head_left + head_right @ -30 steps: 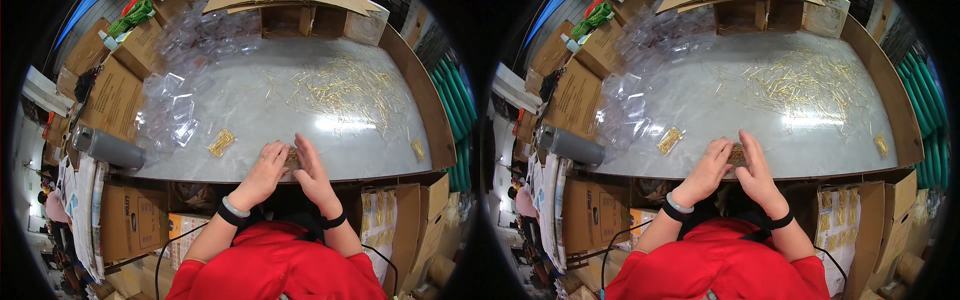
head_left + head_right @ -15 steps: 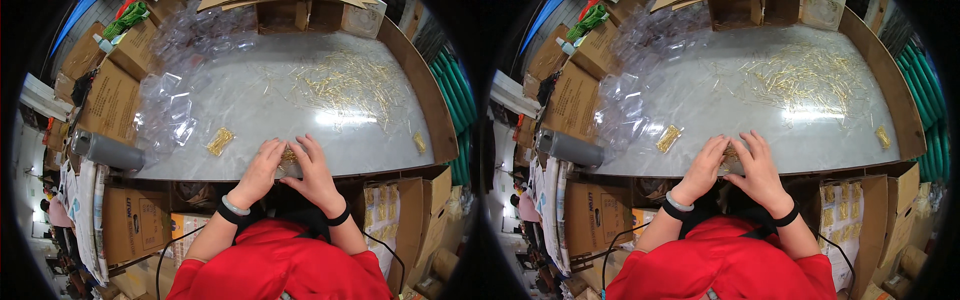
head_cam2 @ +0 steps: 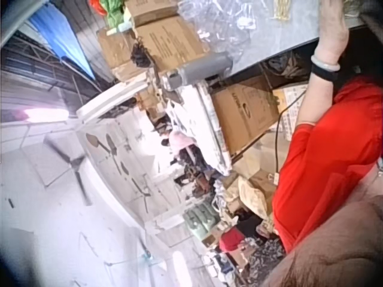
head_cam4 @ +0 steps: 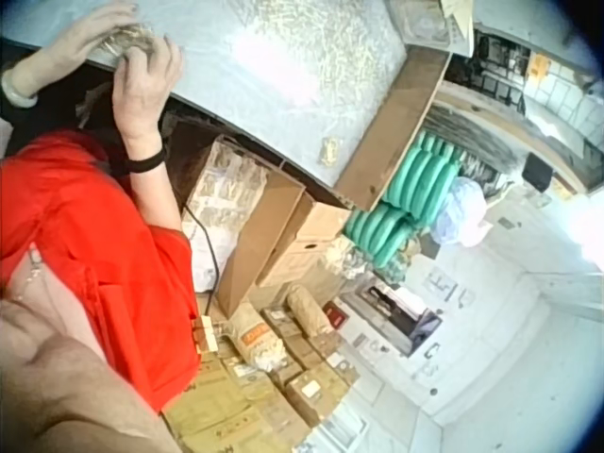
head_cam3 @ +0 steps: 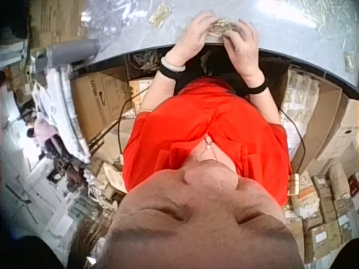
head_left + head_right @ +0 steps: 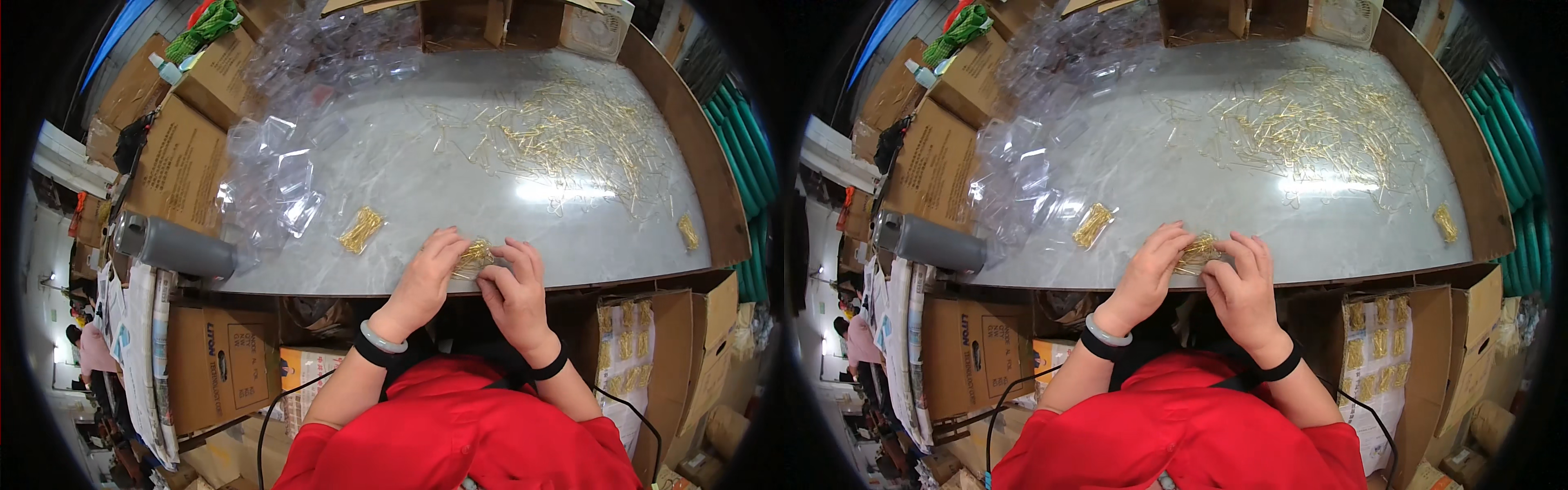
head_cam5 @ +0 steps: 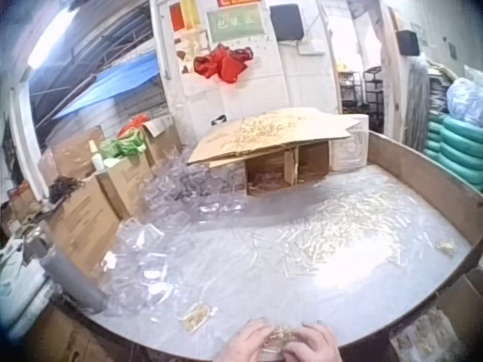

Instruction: Packaging gold-colored pins into small plastic bags.

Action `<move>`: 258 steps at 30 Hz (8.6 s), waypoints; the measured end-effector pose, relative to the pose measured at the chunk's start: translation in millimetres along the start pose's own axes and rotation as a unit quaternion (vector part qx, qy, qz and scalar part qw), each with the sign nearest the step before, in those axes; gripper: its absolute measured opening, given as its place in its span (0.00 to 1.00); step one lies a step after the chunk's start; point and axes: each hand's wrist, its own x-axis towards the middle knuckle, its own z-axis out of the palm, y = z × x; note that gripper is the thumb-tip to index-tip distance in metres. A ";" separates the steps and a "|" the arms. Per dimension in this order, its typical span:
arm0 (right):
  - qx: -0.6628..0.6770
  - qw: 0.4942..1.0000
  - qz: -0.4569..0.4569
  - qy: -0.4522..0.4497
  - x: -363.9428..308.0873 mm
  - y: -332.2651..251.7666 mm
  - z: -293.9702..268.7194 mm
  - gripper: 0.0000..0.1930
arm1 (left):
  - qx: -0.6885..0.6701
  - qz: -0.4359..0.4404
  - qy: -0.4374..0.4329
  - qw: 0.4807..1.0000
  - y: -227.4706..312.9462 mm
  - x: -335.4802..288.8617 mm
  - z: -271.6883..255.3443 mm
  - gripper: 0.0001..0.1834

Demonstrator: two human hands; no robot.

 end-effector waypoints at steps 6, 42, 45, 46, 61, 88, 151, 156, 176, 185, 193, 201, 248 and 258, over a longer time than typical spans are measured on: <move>0.074 0.996 0.057 0.000 3.0 -1.2 5.2 0.17 | 0.095 0.052 -0.053 0.993 11.3 -0.7 -0.7 0.27; -0.071 0.993 -0.030 -0.086 19.4 -11.5 19.4 0.22 | -0.024 -0.189 0.258 0.947 6.0 -56.3 -46.3 0.16; -0.077 0.993 -0.031 -0.083 17.1 -11.3 21.5 0.21 | -0.110 -0.314 0.314 0.890 -9.1 -67.6 -71.3 0.14; -0.077 0.993 -0.028 -0.085 17.9 -13.4 21.0 0.21 | -0.135 -0.347 0.297 0.879 -12.3 -67.4 -79.0 0.15; -0.101 0.988 -0.035 -0.109 20.6 -13.6 19.8 0.22 | -0.398 -0.306 0.273 0.821 -3.1 -69.4 -64.6 0.06; -0.079 0.990 -0.007 -0.120 25.7 -18.9 19.6 0.18 | -0.588 -0.351 0.049 0.727 25.7 -101.1 -64.8 0.03; 0.049 0.969 -0.120 -0.211 -29.4 -48.2 8.0 0.22 | -0.581 -0.387 -0.044 0.715 31.9 -116.3 -24.1 0.30; 0.106 0.981 -0.094 -0.134 -16.6 -51.2 5.6 0.20 | -0.514 -0.313 -0.068 0.796 40.1 -98.2 -41.7 0.35; 0.060 0.995 -0.022 -0.082 11.1 -44.3 30.1 0.17 | -0.234 -0.331 -0.065 0.912 15.0 -63.2 -55.3 0.40; 0.057 0.994 -0.037 -0.085 11.1 -40.7 30.4 0.17 | -0.207 -0.305 -0.053 0.928 18.2 -55.9 -51.8 0.30; 0.028 0.994 -0.041 -0.092 12.1 -40.4 28.5 0.18 | -0.019 -0.205 -0.018 0.978 27.9 -66.5 -48.1 0.29; 0.105 0.993 0.022 -0.038 21.6 -35.0 22.1 0.27 | 0.152 0.023 0.034 0.987 4.5 -41.9 -35.6 0.43; -0.057 0.997 -0.001 -0.043 30.3 -29.0 16.0 0.14 | 0.146 -0.001 0.056 0.988 0.7 -40.7 -17.3 0.34; 0.001 0.999 0.040 -0.038 45.6 -21.5 32.0 0.13 | 0.150 -0.002 0.037 0.988 -0.3 -41.7 -15.5 0.29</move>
